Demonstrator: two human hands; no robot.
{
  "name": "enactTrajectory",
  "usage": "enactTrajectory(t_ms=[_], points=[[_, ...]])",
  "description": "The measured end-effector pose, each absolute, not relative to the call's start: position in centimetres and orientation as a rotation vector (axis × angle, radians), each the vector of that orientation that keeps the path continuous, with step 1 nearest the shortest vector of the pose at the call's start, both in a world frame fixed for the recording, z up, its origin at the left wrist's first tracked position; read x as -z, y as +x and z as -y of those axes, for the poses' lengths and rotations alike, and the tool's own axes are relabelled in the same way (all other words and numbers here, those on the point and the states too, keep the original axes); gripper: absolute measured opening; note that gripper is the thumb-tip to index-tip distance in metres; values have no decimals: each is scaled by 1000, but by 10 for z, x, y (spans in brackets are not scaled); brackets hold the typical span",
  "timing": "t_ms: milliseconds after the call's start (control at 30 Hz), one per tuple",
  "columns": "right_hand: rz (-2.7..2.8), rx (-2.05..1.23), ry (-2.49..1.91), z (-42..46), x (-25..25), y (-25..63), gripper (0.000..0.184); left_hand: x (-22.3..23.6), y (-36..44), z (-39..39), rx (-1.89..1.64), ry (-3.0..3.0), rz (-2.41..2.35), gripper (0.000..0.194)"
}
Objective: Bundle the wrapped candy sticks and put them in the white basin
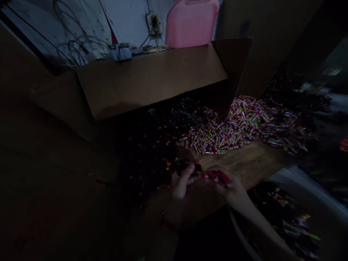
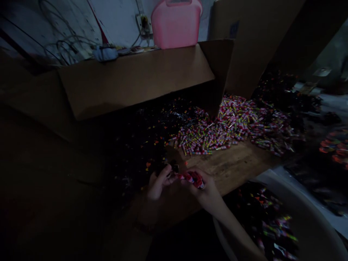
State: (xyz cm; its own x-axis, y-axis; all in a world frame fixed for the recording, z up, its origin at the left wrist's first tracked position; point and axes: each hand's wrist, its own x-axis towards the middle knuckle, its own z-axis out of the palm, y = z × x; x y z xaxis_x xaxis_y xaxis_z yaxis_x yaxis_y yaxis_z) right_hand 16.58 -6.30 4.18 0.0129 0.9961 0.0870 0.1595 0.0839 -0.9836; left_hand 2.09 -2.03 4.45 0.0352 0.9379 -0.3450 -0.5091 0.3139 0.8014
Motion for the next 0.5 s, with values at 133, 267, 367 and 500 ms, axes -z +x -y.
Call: enactTrajectory(t_ms=[133, 267, 367, 500], points=[[1473, -883, -1249, 64, -39, 165, 11, -47, 18, 22, -1203, 602, -995, 51], [1675, -520, -1158, 68, -30, 165, 20, -50, 17, 24, -1180, 580, -1046, 44], [1789, -292, -1132, 72, -22, 168, 24, -51, 16, 25, -1144, 573, -1111, 42], [1923, -148, -1140, 76, -14, 171, 27, -48, 15, 26, -1116, 596, -1204, 39]])
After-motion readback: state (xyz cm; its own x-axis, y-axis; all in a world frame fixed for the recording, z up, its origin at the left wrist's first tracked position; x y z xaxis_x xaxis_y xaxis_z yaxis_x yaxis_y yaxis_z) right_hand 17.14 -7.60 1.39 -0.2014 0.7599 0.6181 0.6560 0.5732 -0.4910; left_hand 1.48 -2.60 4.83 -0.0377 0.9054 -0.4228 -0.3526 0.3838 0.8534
